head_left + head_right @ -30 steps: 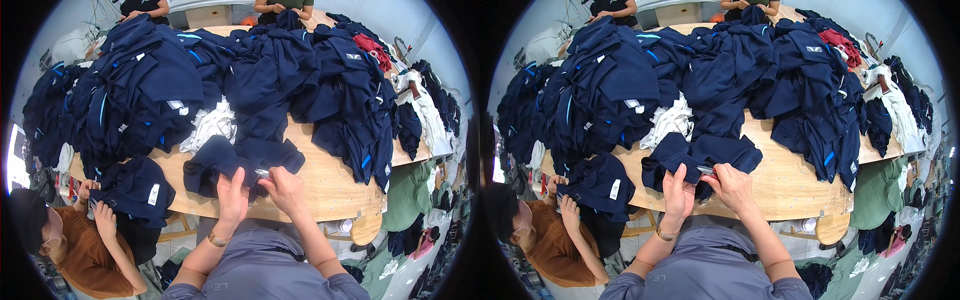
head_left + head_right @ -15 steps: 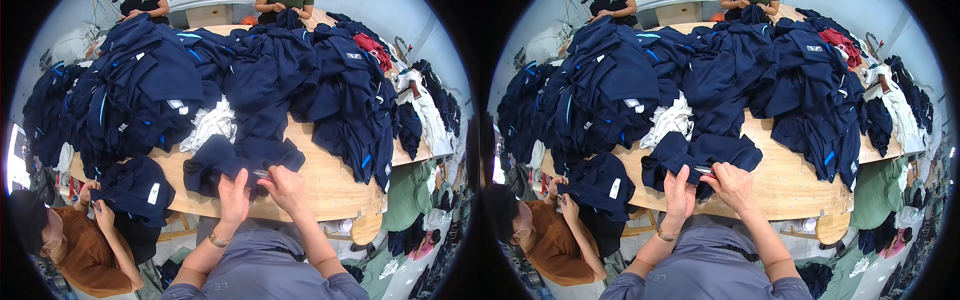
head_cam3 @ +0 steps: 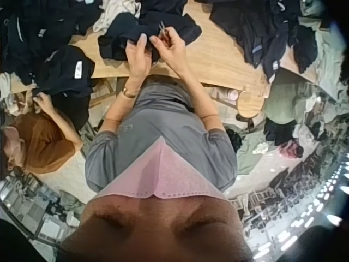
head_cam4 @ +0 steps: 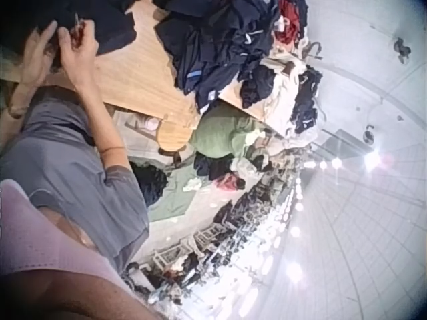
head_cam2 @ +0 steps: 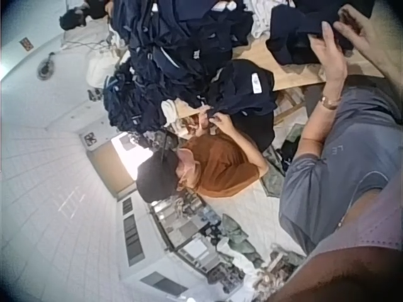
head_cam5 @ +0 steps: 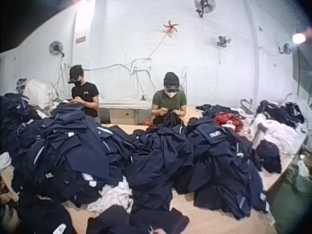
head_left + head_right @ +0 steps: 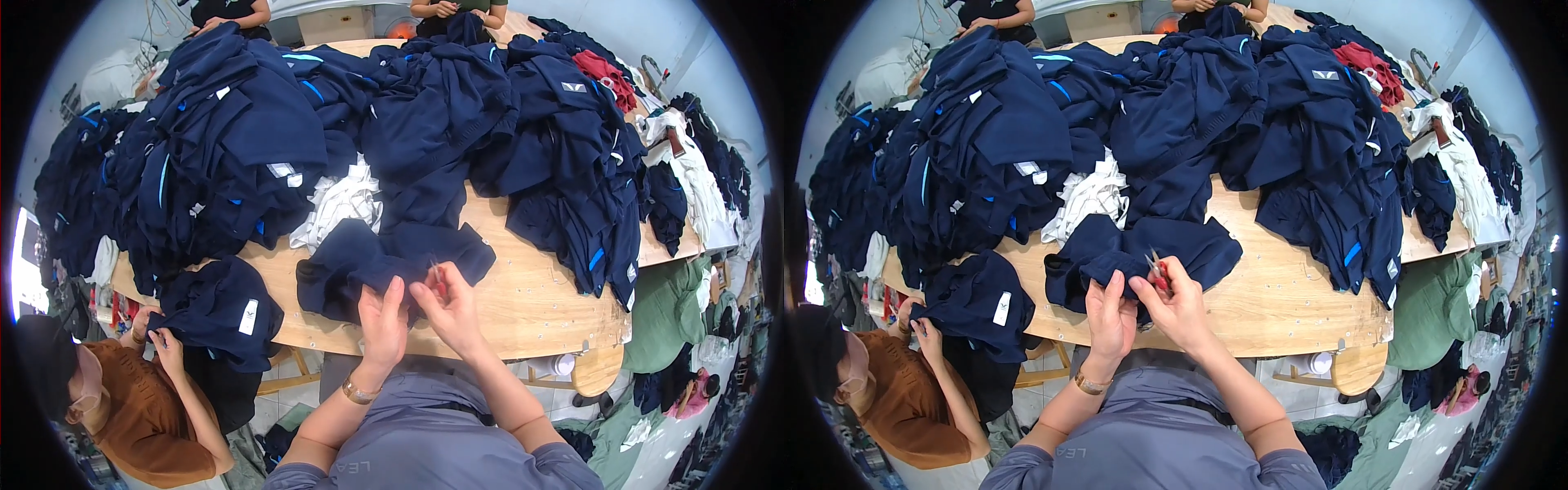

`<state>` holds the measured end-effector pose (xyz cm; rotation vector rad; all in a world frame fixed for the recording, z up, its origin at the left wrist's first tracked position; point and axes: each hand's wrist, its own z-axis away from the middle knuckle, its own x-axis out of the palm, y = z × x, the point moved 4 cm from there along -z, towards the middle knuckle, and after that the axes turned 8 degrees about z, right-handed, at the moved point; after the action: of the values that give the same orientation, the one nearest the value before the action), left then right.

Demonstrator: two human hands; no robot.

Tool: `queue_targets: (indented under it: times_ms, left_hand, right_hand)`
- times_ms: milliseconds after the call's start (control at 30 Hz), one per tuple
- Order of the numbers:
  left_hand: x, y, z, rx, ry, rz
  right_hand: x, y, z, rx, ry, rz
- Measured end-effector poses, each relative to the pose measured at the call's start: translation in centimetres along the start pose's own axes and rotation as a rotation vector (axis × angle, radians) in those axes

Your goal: Trimming loose threads from blue shirts using scissors in a factory setting.

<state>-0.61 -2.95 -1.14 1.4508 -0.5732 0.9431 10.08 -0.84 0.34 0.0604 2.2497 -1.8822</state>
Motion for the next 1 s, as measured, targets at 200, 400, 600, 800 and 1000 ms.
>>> queue_targets:
  times_ms: [200, 400, 600, 800, 1000]
  left_hand:
    - [-1.3, 0.4, -0.5, 0.050, -0.031, -0.084]
    - [-0.6, 0.7, -0.8, -0.092, 0.031, 0.095]
    - [-0.5, 0.8, -0.5, -0.135, 0.056, 0.121]
    - [-0.1, 0.2, -0.3, -0.085, -0.034, 0.043]
    - [-0.5, -0.1, -0.3, -0.006, -0.078, -0.028]
  right_hand:
    - [0.8, -1.9, 1.2, -0.139, -0.216, 0.108]
    - [-0.2, -2.5, 2.1, -0.142, -0.373, 0.127]
    - [-1.7, -1.0, 0.0, -0.247, 0.043, 0.455]
    - [-1.2, -0.5, 0.0, -0.063, 0.083, 0.137]
    - [0.1, 0.7, 0.4, 0.043, -0.013, -0.027]
